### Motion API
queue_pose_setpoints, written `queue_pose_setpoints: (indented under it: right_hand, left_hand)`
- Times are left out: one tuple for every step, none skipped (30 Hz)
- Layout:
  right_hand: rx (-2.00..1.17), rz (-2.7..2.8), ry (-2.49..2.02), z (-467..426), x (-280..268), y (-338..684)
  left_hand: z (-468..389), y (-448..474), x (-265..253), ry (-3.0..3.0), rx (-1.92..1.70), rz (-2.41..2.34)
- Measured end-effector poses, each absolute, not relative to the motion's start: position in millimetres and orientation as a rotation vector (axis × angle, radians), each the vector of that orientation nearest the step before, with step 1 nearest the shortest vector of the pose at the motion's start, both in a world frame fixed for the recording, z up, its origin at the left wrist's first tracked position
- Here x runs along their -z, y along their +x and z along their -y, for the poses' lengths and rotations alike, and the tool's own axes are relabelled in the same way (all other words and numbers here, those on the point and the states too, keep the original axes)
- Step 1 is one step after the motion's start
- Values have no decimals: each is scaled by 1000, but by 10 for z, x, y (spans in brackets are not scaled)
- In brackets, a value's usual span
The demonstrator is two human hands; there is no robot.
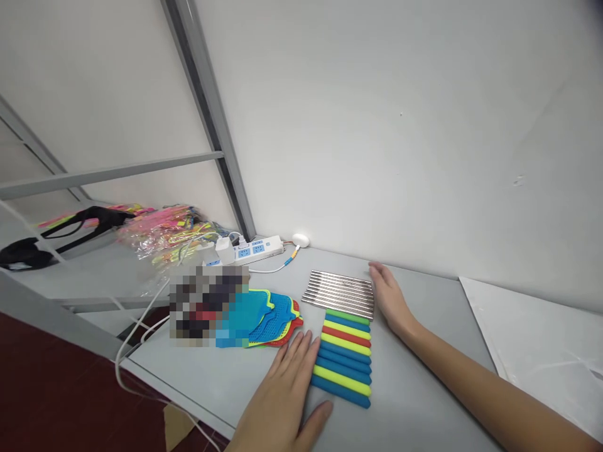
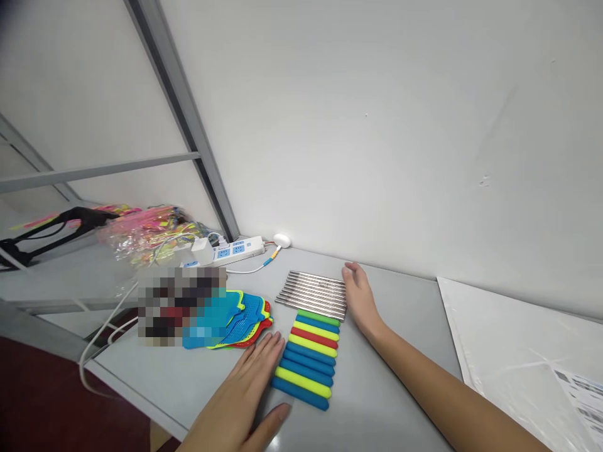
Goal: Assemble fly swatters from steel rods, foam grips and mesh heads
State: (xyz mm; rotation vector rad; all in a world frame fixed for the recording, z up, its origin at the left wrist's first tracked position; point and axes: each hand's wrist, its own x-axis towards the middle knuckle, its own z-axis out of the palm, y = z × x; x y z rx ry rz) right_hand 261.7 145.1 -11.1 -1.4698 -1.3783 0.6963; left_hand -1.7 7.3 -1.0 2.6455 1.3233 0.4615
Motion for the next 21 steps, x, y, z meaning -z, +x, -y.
queue_pose_setpoints:
  right_hand:
    - [-649,1443,-1489,-1455,94,2644]
    - [-606,1509,-1511,-1462,78,2672]
    - [-567,1571,-1534,-1470,66,2698]
    - [-530,1630,-1555,-1480,59,2722]
    - [-498,1680,-1577,-1490,57,2740]
    - [-468,1720,-1600,-1500,61,2754]
    - [-439,1752,-1620,-1508,68,2763]
    - [-414,1778,-1636,-1516,77,2768]
    - [-393,1799,-1650,-1522,87,2771]
    - [-377,1814,-1662,-1527,96,2773]
    - [-365,1824,-1672,-1532,104,2773]
    - [-358,1831,-1680,-1536,110,2775]
    - [-353,1835,-1687,-1540,114,2776]
    - [-351,1838,-1694,-1544,115,2779]
    - [-352,1839,-1701,-1549,116,2782]
    - [-354,1840,-1709,-1553,115,2785]
    - [-358,1840,-1717,-1558,113,2787]
    - [-362,1840,-1726,-1563,111,2790]
    - [-366,1839,-1735,-1569,109,2792]
    - [-370,1838,-1742,-1574,108,2794]
    - [-374,1838,-1749,-1580,107,2795]
  left_hand:
    - [-67,-16,1,2634,-468,-1326]
    - [-59,-14,-9,2621,-475,-1329]
    - [-49,-12,-19,2608,-480,-1334]
    - [-39,-9,-29,2594,-483,-1343]
    - [-28,-6,-39,2582,-481,-1351]
    - [-17,-4,-48,2569,-473,-1359]
    - [-8,-3,-58,2557,-462,-1365]
    - [0,-2,-66,2547,-455,-1368]
    - [6,-2,-74,2536,-447,-1368]
    - [10,-1,-82,2527,-439,-1367]
    - [13,0,-89,2518,-429,-1367]
    - [14,2,-96,2510,-419,-1370]
    - [16,4,-103,2504,-406,-1374]
    - [17,7,-108,2496,-393,-1380]
    - [19,9,-113,2489,-384,-1386]
    - [22,12,-118,2484,-380,-1389]
    - [24,14,-121,2480,-381,-1392]
    - [28,15,-124,2478,-387,-1391]
    - [31,16,-127,2478,-398,-1387]
    - [34,16,-129,2479,-413,-1383]
    - [36,17,-131,2481,-425,-1381]
